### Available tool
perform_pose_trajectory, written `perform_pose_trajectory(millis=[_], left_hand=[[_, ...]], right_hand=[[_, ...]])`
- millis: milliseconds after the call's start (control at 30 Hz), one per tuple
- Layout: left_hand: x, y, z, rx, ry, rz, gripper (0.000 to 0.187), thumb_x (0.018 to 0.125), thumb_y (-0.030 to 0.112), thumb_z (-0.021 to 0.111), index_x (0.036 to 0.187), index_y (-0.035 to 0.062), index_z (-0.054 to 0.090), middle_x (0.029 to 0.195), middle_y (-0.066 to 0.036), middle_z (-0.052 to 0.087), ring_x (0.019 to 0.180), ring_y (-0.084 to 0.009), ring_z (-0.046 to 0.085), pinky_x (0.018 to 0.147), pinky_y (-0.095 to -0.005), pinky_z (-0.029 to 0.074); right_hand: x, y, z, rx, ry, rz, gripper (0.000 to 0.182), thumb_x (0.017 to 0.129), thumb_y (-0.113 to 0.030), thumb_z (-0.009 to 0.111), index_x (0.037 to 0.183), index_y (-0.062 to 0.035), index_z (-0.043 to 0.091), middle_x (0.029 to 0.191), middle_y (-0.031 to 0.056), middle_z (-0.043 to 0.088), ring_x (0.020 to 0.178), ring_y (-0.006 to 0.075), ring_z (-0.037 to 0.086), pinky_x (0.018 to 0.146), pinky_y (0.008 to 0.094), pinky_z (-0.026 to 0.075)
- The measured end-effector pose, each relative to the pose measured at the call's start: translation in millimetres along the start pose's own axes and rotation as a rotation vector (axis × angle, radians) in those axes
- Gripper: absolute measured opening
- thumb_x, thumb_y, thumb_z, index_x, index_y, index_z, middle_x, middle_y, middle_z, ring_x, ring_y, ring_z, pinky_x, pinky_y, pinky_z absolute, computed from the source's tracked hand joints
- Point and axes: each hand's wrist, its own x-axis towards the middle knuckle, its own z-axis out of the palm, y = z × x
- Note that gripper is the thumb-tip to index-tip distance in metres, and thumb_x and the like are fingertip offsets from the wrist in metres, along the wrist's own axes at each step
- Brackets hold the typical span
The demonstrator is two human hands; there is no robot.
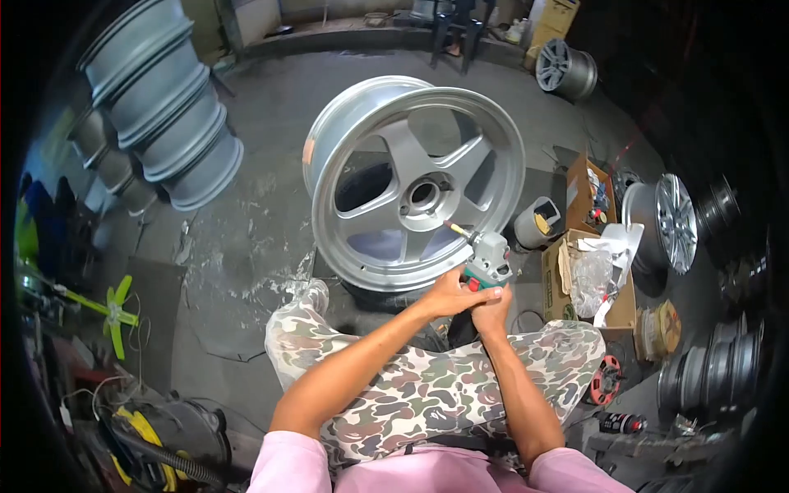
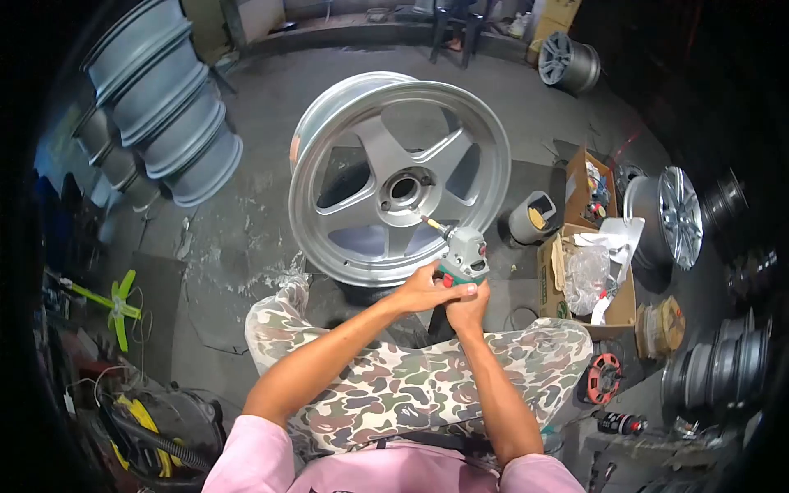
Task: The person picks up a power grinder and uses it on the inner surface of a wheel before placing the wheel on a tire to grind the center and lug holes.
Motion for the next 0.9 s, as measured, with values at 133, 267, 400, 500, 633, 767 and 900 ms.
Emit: perform_pose_trajectory(millis=[133, 267, 400, 500, 633, 767, 900], left_hand=[[20.3, -27.9, 8.5, -0.090, 0.136, -0.057, 0.095, 0.071, 0.050, 0.093, 0.138, -0.0028, 0.053, 0.129, -0.016, 0.066, 0.119, -0.0227, 0.064, 0.106, -0.0361, 0.049], [32.4, -42.6, 4.6, -0.128, 0.258, -0.128, 0.103, 0.063, 0.054, 0.096, 0.138, -0.0029, 0.054, 0.126, -0.016, 0.068, 0.117, -0.0239, 0.065, 0.105, -0.0360, 0.049], [39.7, -53.7, 1.6, -0.101, 0.330, -0.143, 0.101, 0.061, 0.057, 0.096, 0.134, -0.0028, 0.058, 0.125, -0.016, 0.068, 0.116, -0.0233, 0.066, 0.104, -0.0359, 0.050], [42.6, -58.1, -1.9, -0.131, 0.305, -0.141, 0.097, 0.063, 0.053, 0.096, 0.133, -0.0016, 0.059, 0.125, -0.015, 0.069, 0.115, -0.0226, 0.067, 0.104, -0.0361, 0.050], [48.1, -65.7, -5.0, -0.183, 0.287, -0.125, 0.094, 0.065, 0.048, 0.097, 0.134, -0.0014, 0.057, 0.125, -0.015, 0.069, 0.114, -0.0224, 0.067, 0.103, -0.0363, 0.051], [48.6, -66.2, -5.0, -0.188, 0.293, -0.123, 0.095, 0.064, 0.047, 0.097, 0.135, -0.0015, 0.056, 0.125, -0.015, 0.069, 0.115, -0.0226, 0.067, 0.103, -0.0363, 0.051], [48.6, -63.9, -7.0, -0.195, 0.308, -0.101, 0.094, 0.064, 0.045, 0.097, 0.135, -0.0016, 0.056, 0.126, -0.015, 0.069, 0.116, -0.0229, 0.067, 0.104, -0.0359, 0.050]], right_hand=[[9.3, 6.8, 13.2, -0.054, 0.032, 0.001, 0.043, 0.078, -0.009, 0.081, 0.115, 0.0001, 0.060, 0.101, 0.0107, 0.069, 0.091, 0.0243, 0.068, 0.083, 0.0377, 0.053], [18.2, 8.7, 28.3, -0.143, 0.026, 0.053, 0.050, 0.078, -0.012, 0.082, 0.120, 0.0005, 0.057, 0.101, 0.0117, 0.070, 0.093, 0.0256, 0.069, 0.084, 0.0387, 0.054], [23.1, 6.2, 37.2, -0.179, 0.024, 0.094, 0.051, 0.078, -0.013, 0.082, 0.121, 0.0007, 0.056, 0.102, 0.0124, 0.070, 0.093, 0.0261, 0.070, 0.084, 0.0392, 0.054], [25.3, 3.5, 38.6, -0.191, 0.029, 0.109, 0.052, 0.079, -0.013, 0.082, 0.121, 0.0008, 0.056, 0.102, 0.0130, 0.071, 0.094, 0.0265, 0.070, 0.084, 0.0396, 0.054], [27.7, 6.0, 41.8, -0.206, 0.021, 0.124, 0.057, 0.079, -0.015, 0.082, 0.126, -0.0005, 0.052, 0.105, 0.0154, 0.070, 0.097, 0.0280, 0.070, 0.086, 0.0410, 0.053], [28.6, 13.7, 42.7, -0.210, 0.009, 0.135, 0.068, 0.080, -0.020, 0.082, 0.134, -0.0033, 0.044, 0.112, 0.0193, 0.068, 0.103, 0.0304, 0.068, 0.090, 0.0433, 0.052], [28.9, 27.7, 40.1, -0.212, -0.027, 0.165, 0.079, 0.081, -0.025, 0.082, 0.143, -0.0061, 0.037, 0.119, 0.0233, 0.067, 0.109, 0.0328, 0.067, 0.094, 0.0456, 0.050]])
